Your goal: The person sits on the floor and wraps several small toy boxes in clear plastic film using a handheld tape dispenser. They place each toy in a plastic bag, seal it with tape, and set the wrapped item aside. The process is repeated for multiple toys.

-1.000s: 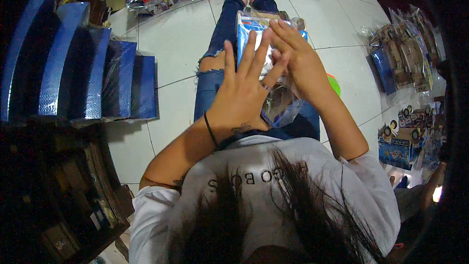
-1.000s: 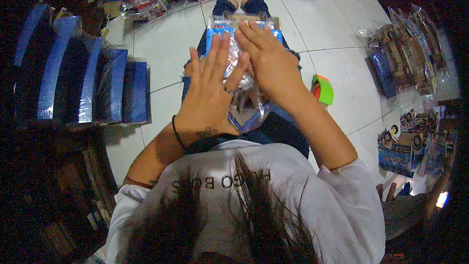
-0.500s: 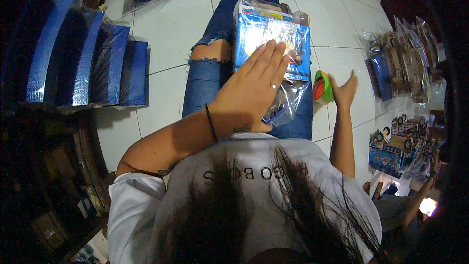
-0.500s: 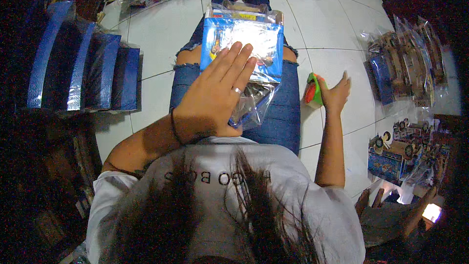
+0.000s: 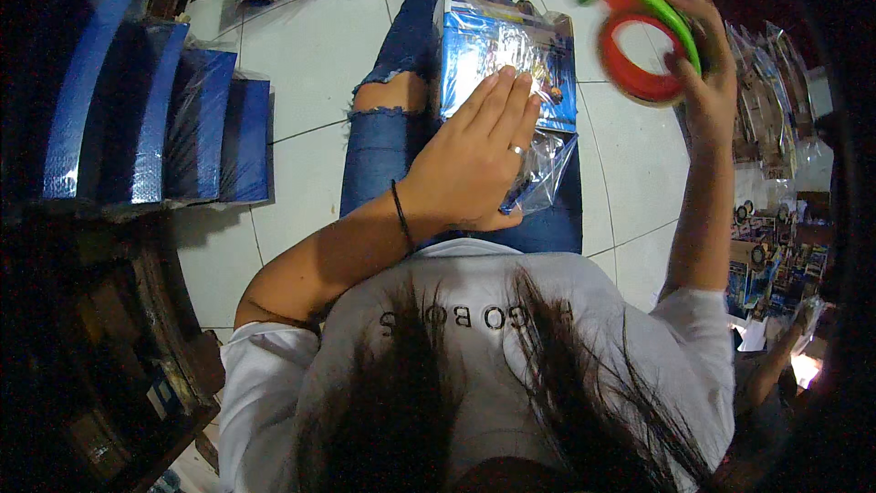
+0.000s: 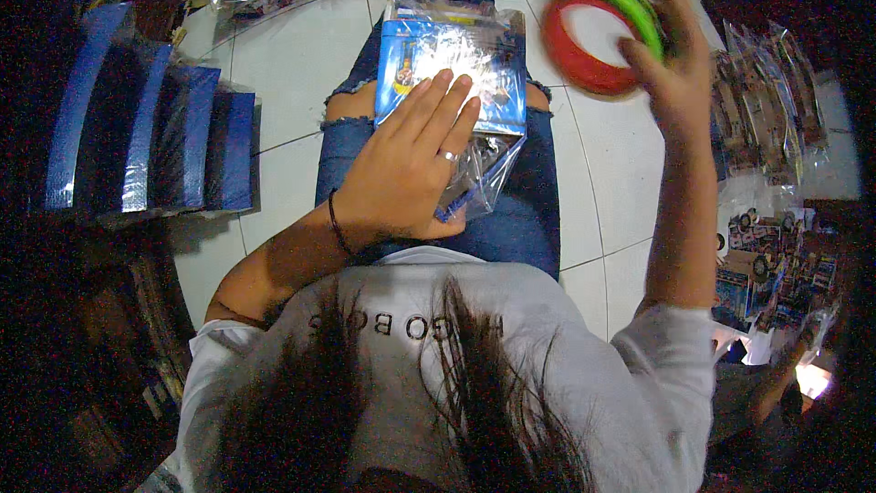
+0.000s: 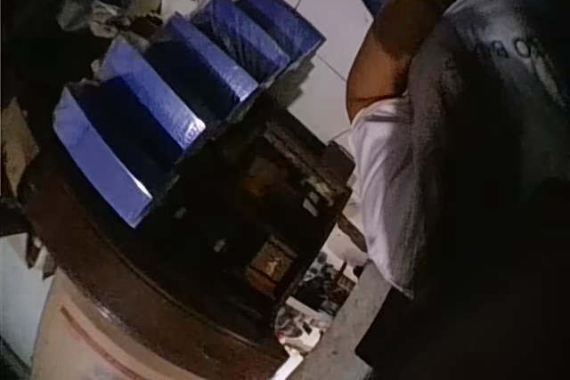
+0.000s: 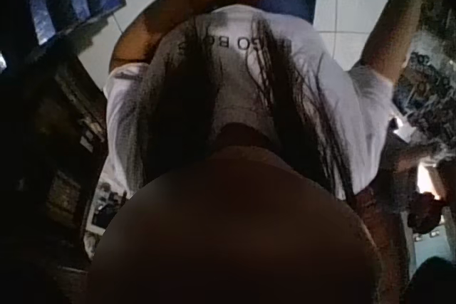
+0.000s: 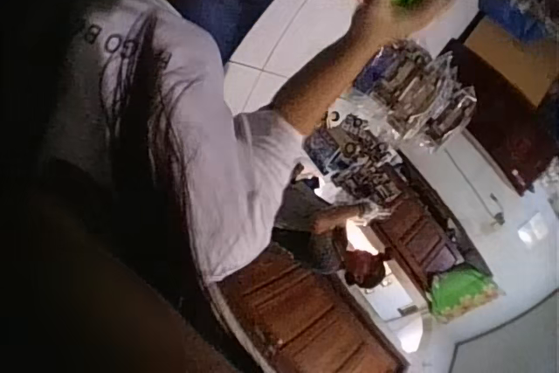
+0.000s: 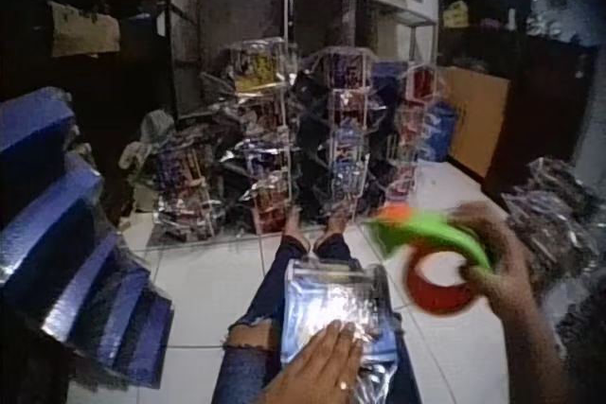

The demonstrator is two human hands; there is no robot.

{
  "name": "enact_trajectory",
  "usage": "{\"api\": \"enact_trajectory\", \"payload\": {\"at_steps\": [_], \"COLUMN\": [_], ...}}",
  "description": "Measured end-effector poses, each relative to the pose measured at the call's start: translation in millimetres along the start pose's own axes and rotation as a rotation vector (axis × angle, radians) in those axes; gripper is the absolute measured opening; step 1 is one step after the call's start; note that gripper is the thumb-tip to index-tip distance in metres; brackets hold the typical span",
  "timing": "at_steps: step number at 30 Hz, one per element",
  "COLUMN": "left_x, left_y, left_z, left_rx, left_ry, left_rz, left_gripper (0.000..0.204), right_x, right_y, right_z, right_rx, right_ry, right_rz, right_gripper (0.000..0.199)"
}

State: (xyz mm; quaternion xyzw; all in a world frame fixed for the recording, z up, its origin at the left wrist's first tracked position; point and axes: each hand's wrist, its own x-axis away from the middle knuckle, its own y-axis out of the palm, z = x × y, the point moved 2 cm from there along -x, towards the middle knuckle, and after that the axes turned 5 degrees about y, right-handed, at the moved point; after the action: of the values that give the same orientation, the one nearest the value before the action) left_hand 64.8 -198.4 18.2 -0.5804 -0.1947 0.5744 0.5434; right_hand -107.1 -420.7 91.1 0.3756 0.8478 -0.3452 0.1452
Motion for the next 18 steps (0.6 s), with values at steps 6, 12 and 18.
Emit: {"api": "enact_trajectory", "payload": {"at_steps": [6,12,18], "left_x": [5,6,12], "left_y": [5,3,3], "left_z": [1,-3,-10], "left_rx": [-0.108,-0.069,0.014], "left_ry": [-0.055,-0.037,-0.052], "left_rz": [-0.076,-0.050,-0.001], "left_gripper": [0.108,0.106,0.104], "right_x": [-91,-125,-88], "right_y": [117,167,104], "right_z": [-137,-184,-124], "right_rx": [0.227,0.792,0.563], "right_ry": [-0.386,-0.207,-0.555], "right_rz": [-0.890,-1.370,-1.013], "right_gripper": [0.036,0.029,0.039]}}
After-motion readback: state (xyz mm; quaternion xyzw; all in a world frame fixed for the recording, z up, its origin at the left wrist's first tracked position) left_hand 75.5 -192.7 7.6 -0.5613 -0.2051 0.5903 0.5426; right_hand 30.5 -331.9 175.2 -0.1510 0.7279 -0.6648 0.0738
